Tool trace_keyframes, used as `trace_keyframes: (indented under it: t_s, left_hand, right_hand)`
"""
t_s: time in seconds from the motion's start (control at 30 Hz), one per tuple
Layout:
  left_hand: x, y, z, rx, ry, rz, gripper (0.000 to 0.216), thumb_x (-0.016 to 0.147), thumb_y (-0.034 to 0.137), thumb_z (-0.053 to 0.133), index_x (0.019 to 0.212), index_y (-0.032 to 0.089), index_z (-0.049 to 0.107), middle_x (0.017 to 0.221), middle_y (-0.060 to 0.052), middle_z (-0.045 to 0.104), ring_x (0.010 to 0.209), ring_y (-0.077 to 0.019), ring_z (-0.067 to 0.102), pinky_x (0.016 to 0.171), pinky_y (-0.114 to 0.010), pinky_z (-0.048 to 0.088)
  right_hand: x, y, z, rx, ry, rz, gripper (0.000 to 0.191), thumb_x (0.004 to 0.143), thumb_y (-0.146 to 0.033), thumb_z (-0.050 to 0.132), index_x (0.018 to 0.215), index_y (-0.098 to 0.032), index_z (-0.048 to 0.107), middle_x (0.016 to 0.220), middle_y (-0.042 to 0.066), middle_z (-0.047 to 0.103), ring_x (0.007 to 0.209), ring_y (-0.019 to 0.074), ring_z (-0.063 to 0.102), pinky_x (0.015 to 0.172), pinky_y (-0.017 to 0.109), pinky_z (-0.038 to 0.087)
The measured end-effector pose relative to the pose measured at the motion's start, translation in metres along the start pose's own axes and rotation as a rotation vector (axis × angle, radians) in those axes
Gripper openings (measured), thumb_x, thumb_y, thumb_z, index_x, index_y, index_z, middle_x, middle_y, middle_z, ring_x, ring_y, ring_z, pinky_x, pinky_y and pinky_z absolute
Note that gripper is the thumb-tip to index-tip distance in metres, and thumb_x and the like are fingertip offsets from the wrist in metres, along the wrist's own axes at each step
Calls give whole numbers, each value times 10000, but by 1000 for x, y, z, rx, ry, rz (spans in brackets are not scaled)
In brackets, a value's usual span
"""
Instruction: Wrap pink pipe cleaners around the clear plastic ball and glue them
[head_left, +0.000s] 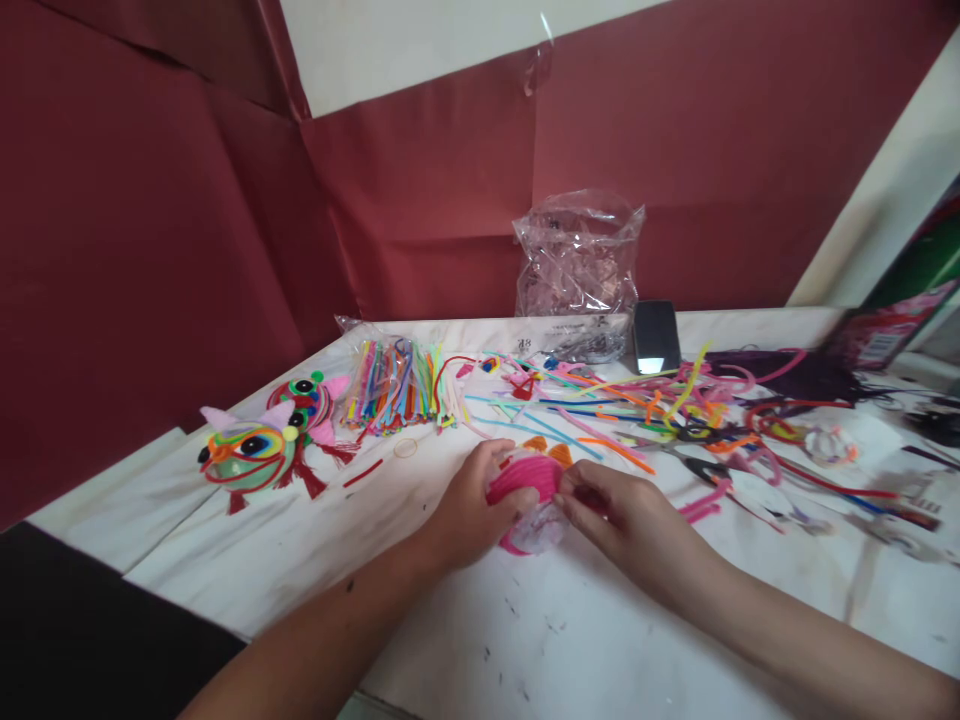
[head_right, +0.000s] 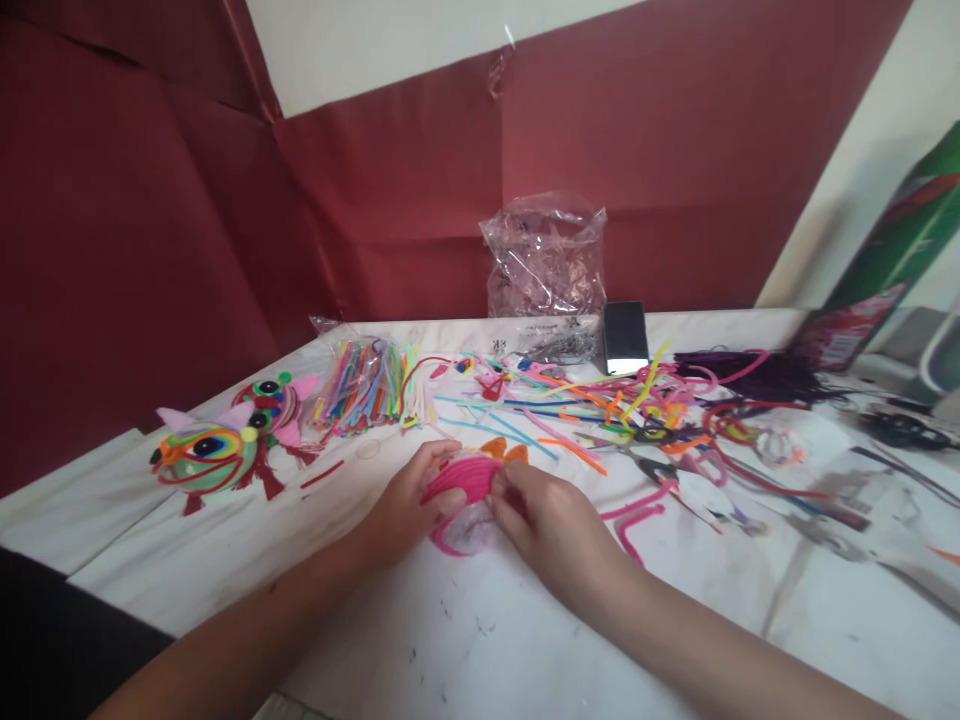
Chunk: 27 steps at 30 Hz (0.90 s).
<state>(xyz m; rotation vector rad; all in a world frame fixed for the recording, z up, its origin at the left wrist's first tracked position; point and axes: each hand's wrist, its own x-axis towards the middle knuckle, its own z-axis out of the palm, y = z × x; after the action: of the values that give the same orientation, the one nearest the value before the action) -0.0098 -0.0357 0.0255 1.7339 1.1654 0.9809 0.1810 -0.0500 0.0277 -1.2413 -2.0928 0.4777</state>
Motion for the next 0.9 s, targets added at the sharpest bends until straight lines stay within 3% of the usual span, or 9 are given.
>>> trace_keyframes:
  t_s: [0.2,0.4,0.67,0.9]
  left_hand:
    - [0,8,1,-50,1,-38,500,637,248,668,1082,168,453,1031,-81,589,935,-238,579,814,-372,454]
    - [2,2,1,-72,52,4,462,644,243,666,1050,180,455,1004,-65,584,947,-234,574,818,-362,452]
    - [1,-4,2,-105,13,48,587,631,271,685,1143,152,422,1142,-122,530,1044,-262,541,884,-381,430]
    - [0,-8,2,-71,-1,59,542,654,311,714,1103,190,436,1050,-65,566,942,-218,563,802,-338,450]
  right_hand:
    - [-2,-3,1,25,16,-9,115,831,-274,454,724,-232,463,632,0,582,549,147,534,520,262,431]
    - [-3,2,1,70,25,25,152,847,-300,425,735,-228,497,645,12,615,567,157,575,537,272,445]
    - [-3,5,2,27,33,22,186,862,-322,422,722,-227,497,627,9,598,558,162,563,543,277,441]
    - [-5,-3,2,-6,44,-25,161,853,-274,436,702,-234,476,618,-3,594,534,147,556,514,257,435]
